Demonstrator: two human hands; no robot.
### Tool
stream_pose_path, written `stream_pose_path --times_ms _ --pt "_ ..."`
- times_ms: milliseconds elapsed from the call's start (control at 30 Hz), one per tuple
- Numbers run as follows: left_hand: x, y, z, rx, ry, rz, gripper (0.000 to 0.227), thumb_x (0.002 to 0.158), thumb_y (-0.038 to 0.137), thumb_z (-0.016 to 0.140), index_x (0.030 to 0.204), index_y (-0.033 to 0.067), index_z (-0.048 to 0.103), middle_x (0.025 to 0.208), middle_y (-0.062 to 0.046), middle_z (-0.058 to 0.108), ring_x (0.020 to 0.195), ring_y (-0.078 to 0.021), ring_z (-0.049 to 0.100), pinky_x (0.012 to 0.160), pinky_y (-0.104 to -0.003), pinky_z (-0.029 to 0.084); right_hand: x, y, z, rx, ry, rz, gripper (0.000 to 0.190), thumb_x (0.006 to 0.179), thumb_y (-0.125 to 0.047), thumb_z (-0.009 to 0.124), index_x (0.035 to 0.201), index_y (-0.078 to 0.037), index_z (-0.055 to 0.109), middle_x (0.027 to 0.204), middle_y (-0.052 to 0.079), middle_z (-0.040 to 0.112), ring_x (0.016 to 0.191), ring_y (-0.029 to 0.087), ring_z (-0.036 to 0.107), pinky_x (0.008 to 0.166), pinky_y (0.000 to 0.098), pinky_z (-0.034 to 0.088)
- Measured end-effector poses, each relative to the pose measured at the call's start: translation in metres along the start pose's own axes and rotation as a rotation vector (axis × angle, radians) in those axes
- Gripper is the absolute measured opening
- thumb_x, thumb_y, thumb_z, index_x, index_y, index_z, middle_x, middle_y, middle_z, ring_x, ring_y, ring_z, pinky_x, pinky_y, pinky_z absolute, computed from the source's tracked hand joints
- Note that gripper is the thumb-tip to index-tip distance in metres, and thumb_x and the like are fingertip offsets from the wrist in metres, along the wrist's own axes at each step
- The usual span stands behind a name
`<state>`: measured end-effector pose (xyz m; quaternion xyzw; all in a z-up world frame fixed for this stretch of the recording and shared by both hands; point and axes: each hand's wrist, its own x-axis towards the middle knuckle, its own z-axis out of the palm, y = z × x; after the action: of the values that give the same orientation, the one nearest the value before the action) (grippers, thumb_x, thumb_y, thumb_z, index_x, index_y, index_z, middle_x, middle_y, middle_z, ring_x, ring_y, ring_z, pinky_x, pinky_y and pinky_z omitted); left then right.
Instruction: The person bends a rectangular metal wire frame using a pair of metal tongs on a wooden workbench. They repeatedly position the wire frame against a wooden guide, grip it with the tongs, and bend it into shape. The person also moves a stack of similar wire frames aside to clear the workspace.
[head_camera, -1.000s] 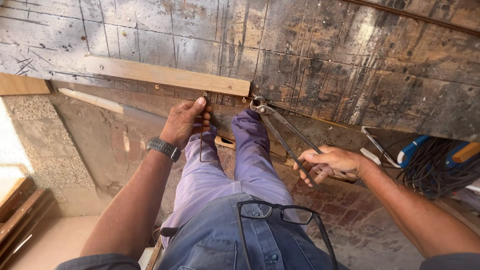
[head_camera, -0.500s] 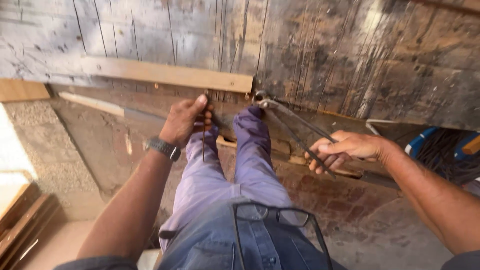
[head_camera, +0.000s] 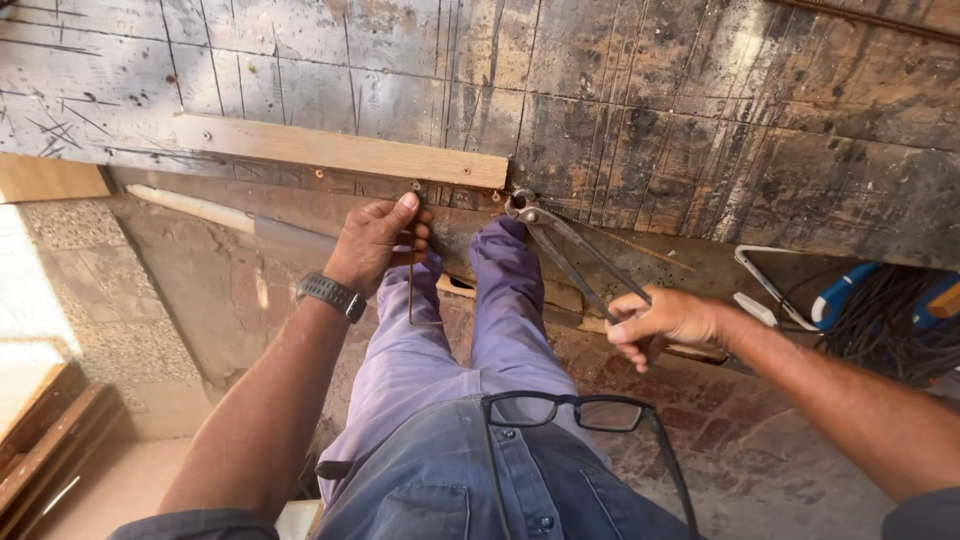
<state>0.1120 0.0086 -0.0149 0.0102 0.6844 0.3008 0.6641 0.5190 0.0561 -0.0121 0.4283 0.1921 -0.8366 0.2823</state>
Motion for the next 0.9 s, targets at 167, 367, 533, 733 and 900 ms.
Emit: stream_pose_path --times_ms 167,367,533,733,900 --pt "0.009 -0.007 -0.006 0.035 -0.023 0.022 0.037 0.095 0.043 0.071 0.096 0.0056 0.073 0.076 -0.007 0.072 0.069 -0.0137 0.072 0.067 -0.03 0.063 0.019 0.019 0.05 0.136 0.01 -0.154 0.027 0.084 -0.016 0.079 0.097 0.004 0.066 0.067 0.016 0.064 0.06 0.028 0.069 0.061 0.0465 0.066" --pt "0.012 -0.007 -0.012 0.055 -0.053 0.043 0.037 0.095 0.041 0.071 0.098 0.0047 0.075 0.08 -0.009 0.075 0.073 -0.0124 0.073 0.066 -0.024 0.059 0.084 0.052 0.149 0.612 0.152 -0.278 0.025 0.083 -0.008 0.079 0.099 0.0 0.06 0.065 0.017 0.058 0.059 0.028 0.066 0.058 0.0458 0.063" --pt "0.012 -0.008 -0.016 0.079 -0.091 0.091 0.039 0.095 0.04 0.072 0.097 0.0018 0.075 0.08 -0.012 0.075 0.066 -0.0108 0.066 0.059 -0.02 0.054 0.139 0.039 0.223 0.799 0.226 -0.416 0.021 0.086 -0.013 0.076 0.098 -0.004 0.063 0.068 0.016 0.059 0.063 0.029 0.069 0.059 0.0406 0.063" --pt "0.015 -0.009 -0.021 0.09 -0.152 0.144 0.039 0.096 0.04 0.07 0.095 0.001 0.076 0.078 -0.011 0.073 0.057 -0.0077 0.059 0.05 -0.017 0.047 0.179 -0.006 0.286 1.047 0.143 -0.704 0.021 0.089 -0.011 0.075 0.087 0.0 0.058 0.065 0.018 0.052 0.061 0.033 0.063 0.063 0.0437 0.059" --pt "0.001 0.011 -0.018 0.22 -0.13 0.148 0.041 0.094 0.046 0.069 0.092 0.0069 0.078 0.078 -0.007 0.074 0.06 -0.008 0.059 0.052 -0.017 0.049 0.187 -0.015 0.291 1.054 0.226 -0.712 0.024 0.092 -0.023 0.073 0.093 -0.003 0.06 0.07 0.016 0.06 0.065 0.03 0.069 0.069 0.0475 0.063"
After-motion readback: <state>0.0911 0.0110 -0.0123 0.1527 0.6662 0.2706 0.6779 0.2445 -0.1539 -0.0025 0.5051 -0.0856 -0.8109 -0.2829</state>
